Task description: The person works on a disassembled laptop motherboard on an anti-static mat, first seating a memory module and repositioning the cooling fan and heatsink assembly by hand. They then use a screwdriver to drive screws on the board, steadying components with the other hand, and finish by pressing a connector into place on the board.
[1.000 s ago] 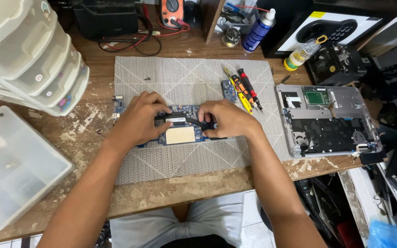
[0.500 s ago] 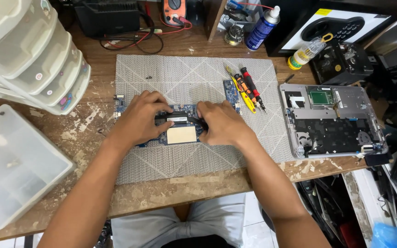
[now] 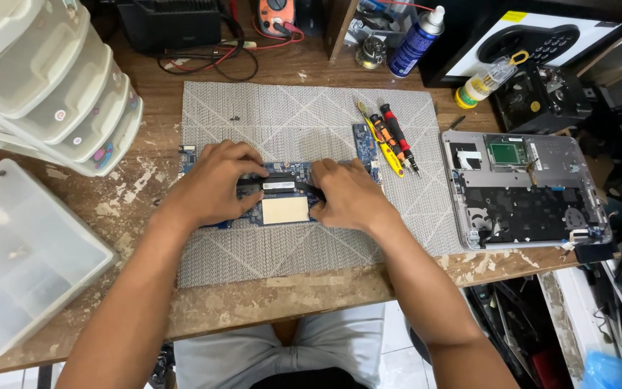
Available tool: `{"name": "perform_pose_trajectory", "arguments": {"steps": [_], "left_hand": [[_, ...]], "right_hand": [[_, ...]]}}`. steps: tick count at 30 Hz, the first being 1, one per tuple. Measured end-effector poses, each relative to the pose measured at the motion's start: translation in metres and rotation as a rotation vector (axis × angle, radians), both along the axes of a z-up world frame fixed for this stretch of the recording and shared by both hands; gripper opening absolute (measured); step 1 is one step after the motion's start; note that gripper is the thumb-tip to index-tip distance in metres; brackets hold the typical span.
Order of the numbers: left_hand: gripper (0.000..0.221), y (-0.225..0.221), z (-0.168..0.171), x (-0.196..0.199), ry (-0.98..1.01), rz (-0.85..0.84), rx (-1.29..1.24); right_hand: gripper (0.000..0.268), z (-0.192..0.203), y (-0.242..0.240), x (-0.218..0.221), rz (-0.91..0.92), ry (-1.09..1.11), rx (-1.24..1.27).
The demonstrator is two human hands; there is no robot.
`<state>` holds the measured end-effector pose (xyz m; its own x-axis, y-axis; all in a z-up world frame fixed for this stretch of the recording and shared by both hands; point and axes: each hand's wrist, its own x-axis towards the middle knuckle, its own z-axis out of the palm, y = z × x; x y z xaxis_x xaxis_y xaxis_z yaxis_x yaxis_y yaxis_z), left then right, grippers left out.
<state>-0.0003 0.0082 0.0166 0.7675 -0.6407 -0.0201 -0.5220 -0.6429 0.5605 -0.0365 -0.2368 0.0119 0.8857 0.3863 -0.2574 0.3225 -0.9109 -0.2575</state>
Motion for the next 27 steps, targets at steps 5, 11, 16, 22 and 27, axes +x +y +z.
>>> {"name": "perform_pose_trajectory", "arguments": {"steps": [5, 11, 16, 22, 27], "left_hand": [[0.037, 0.0, 0.007, 0.0, 0.047, 0.0, -0.006], [0.038, 0.002, 0.003, 0.001, 0.046, -0.002, -0.006], [0.037, 0.002, 0.003, 0.001, 0.048, -0.007, -0.023], [0.038, 0.001, -0.013, 0.0, -0.069, -0.065, -0.082], [0.022, -0.026, -0.044, -0.008, -0.423, -0.24, -0.161]], "right_hand": [[0.031, 0.023, -0.007, -0.003, -0.053, 0.105, 0.221], [0.016, 0.001, -0.041, 0.021, -0.077, -0.034, 0.526], [0.01, 0.011, -0.038, 0.016, -0.029, 0.037, 0.56], [0.021, 0.019, -0.036, 0.009, 0.116, 0.174, 0.543], [0.012, 0.01, -0.047, -0.019, -0.006, -0.126, 0.631]]}}
